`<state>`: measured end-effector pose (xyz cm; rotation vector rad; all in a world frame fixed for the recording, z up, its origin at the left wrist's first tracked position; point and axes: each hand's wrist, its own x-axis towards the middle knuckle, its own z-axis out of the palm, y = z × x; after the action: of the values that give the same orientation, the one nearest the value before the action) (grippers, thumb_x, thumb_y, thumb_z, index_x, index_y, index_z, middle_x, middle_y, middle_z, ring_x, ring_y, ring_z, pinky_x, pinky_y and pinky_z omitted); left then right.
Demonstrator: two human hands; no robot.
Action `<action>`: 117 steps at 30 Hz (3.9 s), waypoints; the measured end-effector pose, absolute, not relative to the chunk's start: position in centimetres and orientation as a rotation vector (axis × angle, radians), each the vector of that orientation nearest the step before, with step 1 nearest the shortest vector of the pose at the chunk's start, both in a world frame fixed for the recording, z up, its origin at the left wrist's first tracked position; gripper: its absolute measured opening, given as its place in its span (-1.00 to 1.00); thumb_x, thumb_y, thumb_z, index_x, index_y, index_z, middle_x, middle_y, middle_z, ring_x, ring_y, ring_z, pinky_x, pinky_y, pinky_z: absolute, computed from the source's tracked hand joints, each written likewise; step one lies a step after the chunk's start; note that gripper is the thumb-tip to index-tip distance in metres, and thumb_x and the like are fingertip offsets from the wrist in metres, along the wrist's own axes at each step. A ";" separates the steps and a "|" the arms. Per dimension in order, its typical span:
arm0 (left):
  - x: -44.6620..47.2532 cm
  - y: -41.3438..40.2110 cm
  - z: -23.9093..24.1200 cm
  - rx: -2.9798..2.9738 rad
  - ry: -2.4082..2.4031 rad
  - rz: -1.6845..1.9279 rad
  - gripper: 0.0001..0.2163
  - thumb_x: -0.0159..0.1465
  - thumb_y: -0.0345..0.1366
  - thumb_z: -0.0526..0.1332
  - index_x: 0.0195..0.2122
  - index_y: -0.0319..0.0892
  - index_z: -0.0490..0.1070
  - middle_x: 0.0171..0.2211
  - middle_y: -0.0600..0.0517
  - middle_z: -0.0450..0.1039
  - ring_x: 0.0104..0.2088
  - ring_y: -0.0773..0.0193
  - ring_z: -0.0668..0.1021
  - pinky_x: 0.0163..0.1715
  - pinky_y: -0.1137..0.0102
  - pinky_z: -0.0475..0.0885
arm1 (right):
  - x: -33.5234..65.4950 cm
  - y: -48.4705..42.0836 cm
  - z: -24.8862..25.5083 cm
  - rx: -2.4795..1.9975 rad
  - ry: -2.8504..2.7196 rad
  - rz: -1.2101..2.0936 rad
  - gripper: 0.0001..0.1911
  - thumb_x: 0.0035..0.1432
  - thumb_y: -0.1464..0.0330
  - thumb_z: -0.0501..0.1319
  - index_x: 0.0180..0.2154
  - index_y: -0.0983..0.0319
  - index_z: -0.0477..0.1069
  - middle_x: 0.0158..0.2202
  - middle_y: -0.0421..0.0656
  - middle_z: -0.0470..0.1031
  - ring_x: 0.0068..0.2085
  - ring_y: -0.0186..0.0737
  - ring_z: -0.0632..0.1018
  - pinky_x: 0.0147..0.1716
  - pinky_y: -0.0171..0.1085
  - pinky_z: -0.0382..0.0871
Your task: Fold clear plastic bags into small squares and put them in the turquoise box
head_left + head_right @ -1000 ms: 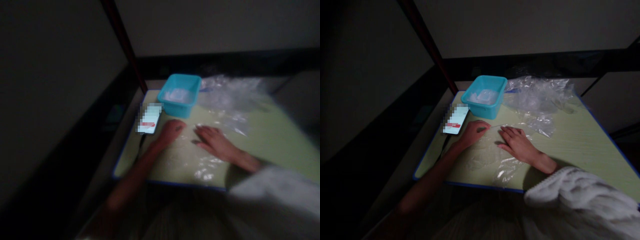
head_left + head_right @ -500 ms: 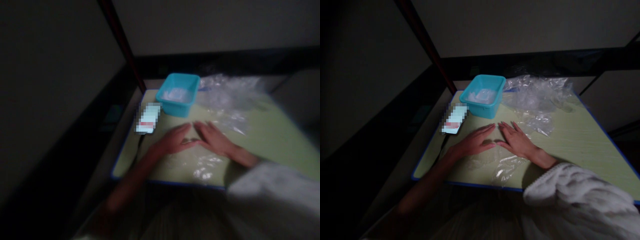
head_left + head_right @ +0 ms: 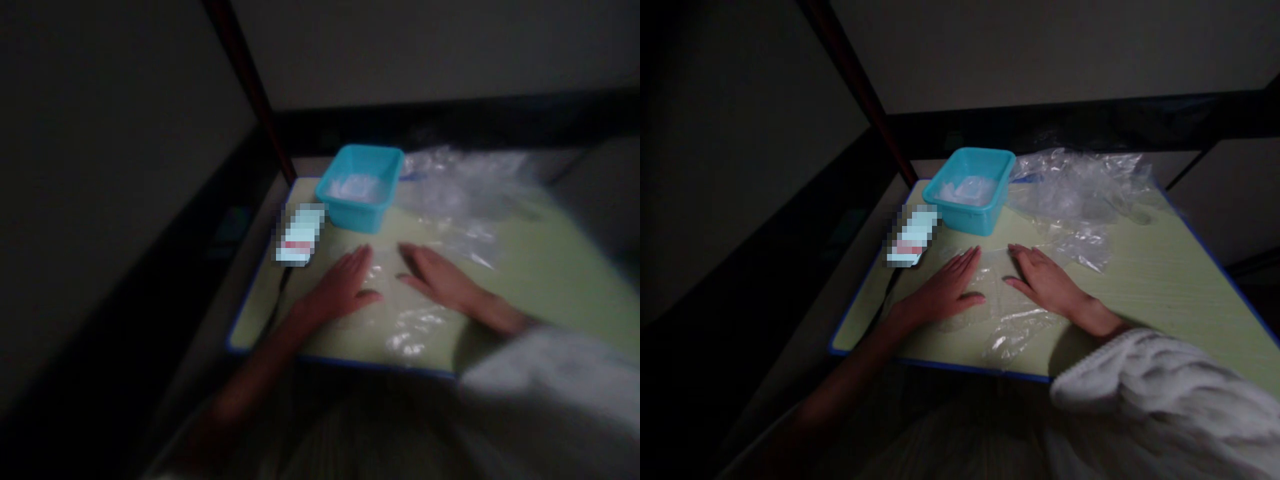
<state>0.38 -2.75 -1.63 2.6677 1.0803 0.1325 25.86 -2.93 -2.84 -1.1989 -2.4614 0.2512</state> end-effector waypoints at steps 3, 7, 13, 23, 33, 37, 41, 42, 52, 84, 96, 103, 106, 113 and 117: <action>0.0 -2.5 -1.8 2.687 1.162 0.125 -0.25 0.30 0.01 0.03 0.29 -0.42 -0.29 0.33 -0.36 -0.25 0.33 0.01 -0.13 0.27 0.16 -0.07 | 25.9 -3.1 -2.9 -1.205 -2.447 0.254 -0.33 0.24 0.00 -0.03 0.17 0.36 0.08 0.16 0.18 0.28 0.14 0.10 0.36 0.14 0.10 0.19; -0.5 -2.1 -2.0 2.730 1.219 0.107 -0.28 0.31 0.00 0.01 0.28 -0.46 -0.22 0.32 -0.36 -0.23 0.33 0.02 -0.11 0.28 0.19 -0.09 | 26.3 -3.1 -2.8 -1.231 -2.462 0.258 -0.28 0.23 -0.02 -0.03 0.21 0.37 0.04 0.18 0.19 0.25 0.16 0.12 0.33 0.14 0.12 0.17; -1.3 -1.4 -2.1 2.769 1.207 0.082 -0.32 0.32 0.00 -0.01 0.28 -0.43 -0.15 0.33 -0.33 -0.21 0.33 0.06 -0.11 0.27 0.19 -0.07 | 27.7 -2.6 -2.6 -1.277 -2.475 0.238 -0.25 0.22 -0.03 -0.03 0.23 0.37 -0.01 0.19 0.20 0.23 0.17 0.14 0.32 0.13 0.15 0.16; 2.5 -0.7 -1.4 2.861 1.037 0.248 -0.28 0.29 0.04 0.02 0.26 -0.46 -0.10 0.32 -0.34 -0.16 0.34 0.05 -0.11 0.28 0.20 -0.12 | 27.3 -2.8 -2.2 -1.193 -2.514 0.246 -0.24 0.25 0.01 -0.05 0.29 0.33 -0.12 0.28 0.17 0.07 0.26 0.12 0.18 0.18 0.13 0.09; 1.0 -4.2 0.4 2.694 0.633 0.468 -0.56 0.23 -0.08 0.19 0.07 -0.21 0.30 0.21 -0.20 0.19 0.21 0.04 0.25 0.17 0.14 0.16 | 27.8 -4.5 2.5 -0.789 -2.614 0.811 -0.80 0.24 0.26 0.13 -0.22 0.22 0.45 -0.19 -0.05 0.45 -0.13 -0.15 0.49 -0.15 -0.18 0.37; 0.2 -7.0 0.7 2.548 0.377 0.377 -0.68 0.14 -0.09 0.31 -0.18 -0.18 0.44 0.00 -0.15 0.42 0.05 0.08 0.42 0.06 0.20 0.27 | 26.9 -5.6 3.6 -0.712 -2.746 0.996 -0.89 0.13 0.43 0.21 -0.46 0.25 0.41 -0.41 -0.17 0.39 -0.33 -0.26 0.45 -0.29 -0.27 0.32; -0.2 -8.0 -0.3 2.460 0.443 0.433 -0.68 0.10 -0.10 0.34 -0.20 -0.18 0.43 -0.03 -0.13 0.44 0.00 0.09 0.44 0.01 0.22 0.30 | 26.1 -5.8 3.1 -0.744 -2.775 0.985 -0.84 0.04 0.57 0.17 -0.52 0.26 0.34 -0.45 -0.19 0.36 -0.37 -0.29 0.40 -0.33 -0.28 0.27; -0.1 -8.1 -0.6 2.453 0.458 0.455 -0.66 0.10 -0.08 0.34 -0.19 -0.18 0.43 -0.04 -0.13 0.44 -0.01 0.09 0.44 0.01 0.22 0.31 | 26.1 -5.7 2.9 -0.744 -2.760 0.990 -0.83 0.03 0.59 0.15 -0.52 0.25 0.33 -0.45 -0.19 0.35 -0.38 -0.30 0.39 -0.34 -0.29 0.26; 1.2 -9.1 -1.2 2.697 0.545 0.456 -0.84 0.29 -0.24 0.14 -0.28 -0.21 0.44 -0.15 -0.09 0.48 -0.12 0.20 0.47 -0.04 0.29 0.34 | 26.5 -5.2 2.6 -0.814 -2.592 1.113 -0.85 0.02 0.56 0.07 -0.47 0.22 0.31 -0.48 -0.22 0.35 -0.45 -0.32 0.38 -0.44 -0.30 0.30; 5.8 -11.3 -1.1 2.717 1.199 0.363 -0.46 0.32 -0.14 0.04 0.24 -0.37 0.06 0.30 -0.19 0.00 0.30 0.09 0.11 0.25 0.19 0.13 | 25.1 -13.7 -0.8 -1.384 -2.508 0.038 -0.37 0.28 0.25 0.02 0.31 0.22 -0.11 0.28 -0.04 0.13 0.26 -0.05 0.19 0.19 0.14 0.10; 5.7 -11.1 -1.5 2.684 1.270 0.292 -0.42 0.30 -0.02 0.04 0.26 -0.22 0.05 0.33 -0.14 -0.09 0.32 -0.02 -0.02 0.24 0.07 0.07 | 24.8 -13.7 -2.3 -1.451 -2.538 0.046 -0.31 0.30 0.26 -0.05 0.33 0.21 -0.33 0.32 -0.01 -0.03 0.29 -0.02 0.11 0.20 0.20 -0.02; 5.5 -11.1 -1.6 2.668 1.266 0.246 -0.41 0.30 -0.01 0.03 0.28 -0.21 0.03 0.34 -0.12 -0.14 0.33 -0.03 -0.07 0.26 0.06 0.03 | 27.2 -14.3 -2.6 -1.613 -2.481 -0.032 -0.32 0.32 0.26 -0.10 0.33 0.21 -0.40 0.33 0.03 -0.06 0.30 -0.02 0.08 0.20 0.22 -0.10; 5.5 -10.9 -1.6 2.663 1.259 0.266 -0.41 0.30 -0.02 0.04 0.28 -0.21 0.01 0.34 -0.13 -0.15 0.33 -0.03 -0.08 0.26 0.05 0.03 | 28.3 -14.3 -2.7 -1.633 -2.469 -0.004 -0.33 0.31 0.24 -0.10 0.33 0.20 -0.37 0.33 0.03 -0.07 0.30 0.00 0.10 0.20 0.23 -0.12; 4.0 -12.2 -1.4 2.565 1.290 0.478 -0.34 0.29 -0.24 0.10 0.32 -0.28 -0.23 0.33 -0.23 -0.12 0.33 0.01 -0.03 0.24 0.06 0.12 | 29.5 -12.1 -1.4 -1.498 -2.529 0.014 -0.36 0.29 0.30 -0.05 0.33 0.14 -0.22 0.29 -0.02 0.11 0.28 0.01 0.14 0.19 0.25 -0.08; 2.1 -13.5 -2.1 2.472 1.403 0.640 -0.34 0.31 -0.29 0.07 0.32 -0.22 -0.32 0.26 -0.26 0.09 0.27 0.02 0.18 0.20 0.00 0.18 | 30.5 -10.9 -0.8 -1.277 -2.627 -0.058 -0.42 0.28 0.38 -0.03 0.30 0.20 -0.08 0.21 0.02 0.26 0.25 0.00 0.21 0.21 0.21 -0.08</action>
<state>2.13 -13.48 -2.13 2.4722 1.4034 0.6397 30.51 -10.91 -0.80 -1.2771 -2.6273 -0.0584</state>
